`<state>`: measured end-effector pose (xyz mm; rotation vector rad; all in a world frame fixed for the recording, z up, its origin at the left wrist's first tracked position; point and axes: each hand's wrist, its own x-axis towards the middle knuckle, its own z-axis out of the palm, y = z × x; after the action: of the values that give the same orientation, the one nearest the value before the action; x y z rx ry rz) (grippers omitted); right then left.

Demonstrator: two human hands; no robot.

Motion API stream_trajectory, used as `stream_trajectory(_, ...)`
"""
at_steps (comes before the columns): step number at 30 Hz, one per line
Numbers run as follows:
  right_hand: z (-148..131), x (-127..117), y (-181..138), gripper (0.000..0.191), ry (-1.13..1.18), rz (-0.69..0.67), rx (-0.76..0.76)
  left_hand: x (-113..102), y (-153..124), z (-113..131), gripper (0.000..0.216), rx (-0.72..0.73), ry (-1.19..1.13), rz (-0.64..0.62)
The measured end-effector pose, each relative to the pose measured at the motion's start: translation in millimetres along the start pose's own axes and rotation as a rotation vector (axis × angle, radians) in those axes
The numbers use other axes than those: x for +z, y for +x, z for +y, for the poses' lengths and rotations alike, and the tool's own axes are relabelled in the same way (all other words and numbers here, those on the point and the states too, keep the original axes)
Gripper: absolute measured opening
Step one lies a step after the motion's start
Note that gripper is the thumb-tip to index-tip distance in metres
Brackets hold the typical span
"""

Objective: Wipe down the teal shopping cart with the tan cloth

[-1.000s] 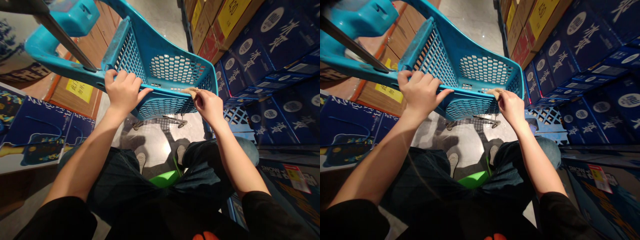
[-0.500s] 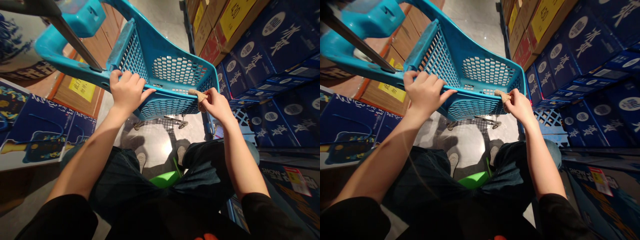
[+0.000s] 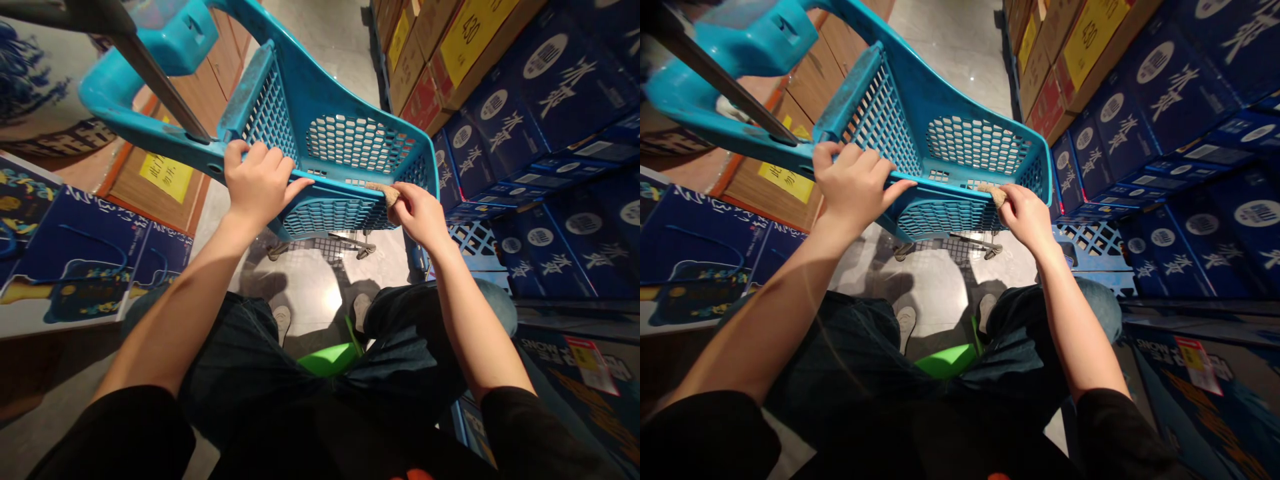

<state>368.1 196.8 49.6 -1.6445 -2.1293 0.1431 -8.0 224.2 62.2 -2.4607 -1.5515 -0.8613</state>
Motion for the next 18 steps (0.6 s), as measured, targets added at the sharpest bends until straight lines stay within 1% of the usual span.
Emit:
stream_trajectory(2, 10, -8, -1, 0.040, -0.025, -0.010, 0.089, 4, 0, 0, 0.033, -0.004, -0.002, 0.016)
stream_trajectory(4, 17, -9, -2, 0.039, -0.045, 0.001, 0.127, 8, 0, 1, 0.033, -0.011, 0.003, 0.034)
stream_trajectory(7, 18, 3, -3, 0.042, -0.058, 0.081, 0.069, 12, 2, 1, 0.034, -0.015, 0.005, 0.063)
stream_trajectory(10, 5, 21, -2, 0.046, -0.027, 0.144, -0.054, 10, 2, 2, 0.033, -0.015, -0.010, 0.062)
stream_trajectory(12, -5, 29, -1, 0.050, 0.011, 0.122, -0.128, 6, 2, 3, 0.029, -0.014, -0.014, 0.043)
stream_trajectory(14, -12, 28, 1, 0.054, 0.047, 0.066, -0.172, 3, 2, 4, 0.027, -0.014, -0.011, 0.027)
stream_trajectory(16, -12, 21, 2, 0.056, 0.080, 0.009, -0.179, 1, 3, 4, 0.027, -0.020, -0.004, 0.020)
stream_trajectory(18, -6, 10, 2, 0.057, 0.107, -0.036, -0.162, 3, 4, 3, 0.031, -0.031, 0.005, 0.011)
